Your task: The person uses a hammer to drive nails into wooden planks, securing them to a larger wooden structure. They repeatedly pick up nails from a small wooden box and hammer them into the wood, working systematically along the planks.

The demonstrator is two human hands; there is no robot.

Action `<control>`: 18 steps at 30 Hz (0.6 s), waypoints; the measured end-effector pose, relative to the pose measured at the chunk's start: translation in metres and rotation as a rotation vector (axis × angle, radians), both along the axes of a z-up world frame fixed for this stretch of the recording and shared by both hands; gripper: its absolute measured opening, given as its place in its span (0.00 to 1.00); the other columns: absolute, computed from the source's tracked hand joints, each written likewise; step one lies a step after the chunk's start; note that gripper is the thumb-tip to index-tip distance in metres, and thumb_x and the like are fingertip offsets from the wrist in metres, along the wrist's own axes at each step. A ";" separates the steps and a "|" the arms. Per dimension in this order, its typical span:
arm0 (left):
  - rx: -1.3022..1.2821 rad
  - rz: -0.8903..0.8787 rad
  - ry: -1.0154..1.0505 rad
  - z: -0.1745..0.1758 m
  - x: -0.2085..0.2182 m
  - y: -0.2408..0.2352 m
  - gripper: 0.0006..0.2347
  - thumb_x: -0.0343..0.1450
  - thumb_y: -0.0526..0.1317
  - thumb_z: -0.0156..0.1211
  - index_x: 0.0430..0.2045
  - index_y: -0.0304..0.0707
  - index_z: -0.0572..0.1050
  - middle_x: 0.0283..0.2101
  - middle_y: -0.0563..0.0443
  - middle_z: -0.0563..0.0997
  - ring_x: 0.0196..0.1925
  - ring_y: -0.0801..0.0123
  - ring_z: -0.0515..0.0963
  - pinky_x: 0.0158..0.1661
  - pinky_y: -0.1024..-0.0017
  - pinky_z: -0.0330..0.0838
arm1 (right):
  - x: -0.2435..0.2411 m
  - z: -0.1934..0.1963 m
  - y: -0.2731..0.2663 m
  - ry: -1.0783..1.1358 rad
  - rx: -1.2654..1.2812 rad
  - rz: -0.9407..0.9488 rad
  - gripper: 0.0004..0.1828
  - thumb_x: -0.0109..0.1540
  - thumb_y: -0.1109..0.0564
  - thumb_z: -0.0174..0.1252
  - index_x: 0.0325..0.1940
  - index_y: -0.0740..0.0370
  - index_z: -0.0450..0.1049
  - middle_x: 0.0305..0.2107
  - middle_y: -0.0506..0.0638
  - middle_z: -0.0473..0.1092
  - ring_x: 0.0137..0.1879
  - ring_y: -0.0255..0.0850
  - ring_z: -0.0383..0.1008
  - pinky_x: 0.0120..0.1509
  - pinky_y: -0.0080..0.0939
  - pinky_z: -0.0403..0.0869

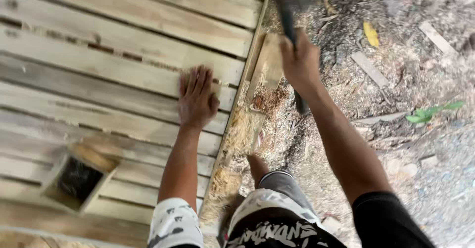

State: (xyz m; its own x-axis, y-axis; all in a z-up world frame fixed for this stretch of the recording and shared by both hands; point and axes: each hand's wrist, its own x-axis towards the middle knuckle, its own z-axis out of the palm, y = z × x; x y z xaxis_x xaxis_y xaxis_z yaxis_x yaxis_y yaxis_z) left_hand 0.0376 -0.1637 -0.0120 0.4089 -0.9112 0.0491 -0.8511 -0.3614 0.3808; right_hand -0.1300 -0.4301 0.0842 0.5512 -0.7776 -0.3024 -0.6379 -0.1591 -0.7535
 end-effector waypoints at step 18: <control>0.062 0.301 0.410 0.034 -0.118 0.072 0.27 0.77 0.54 0.53 0.70 0.49 0.57 0.79 0.40 0.41 0.81 0.49 0.41 0.76 0.52 0.32 | -0.264 -0.016 0.295 -0.254 0.153 0.120 0.10 0.67 0.63 0.61 0.44 0.62 0.65 0.29 0.47 0.68 0.29 0.29 0.67 0.28 0.30 0.69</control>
State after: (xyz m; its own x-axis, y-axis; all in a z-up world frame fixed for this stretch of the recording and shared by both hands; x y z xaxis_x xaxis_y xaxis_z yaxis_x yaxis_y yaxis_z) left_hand -0.0807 -0.0922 0.0225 0.6282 -0.7461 -0.2204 -0.4912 -0.6001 0.6314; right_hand -0.3939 -0.1351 0.0683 0.7094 -0.6584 -0.2516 -0.4095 -0.0944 -0.9074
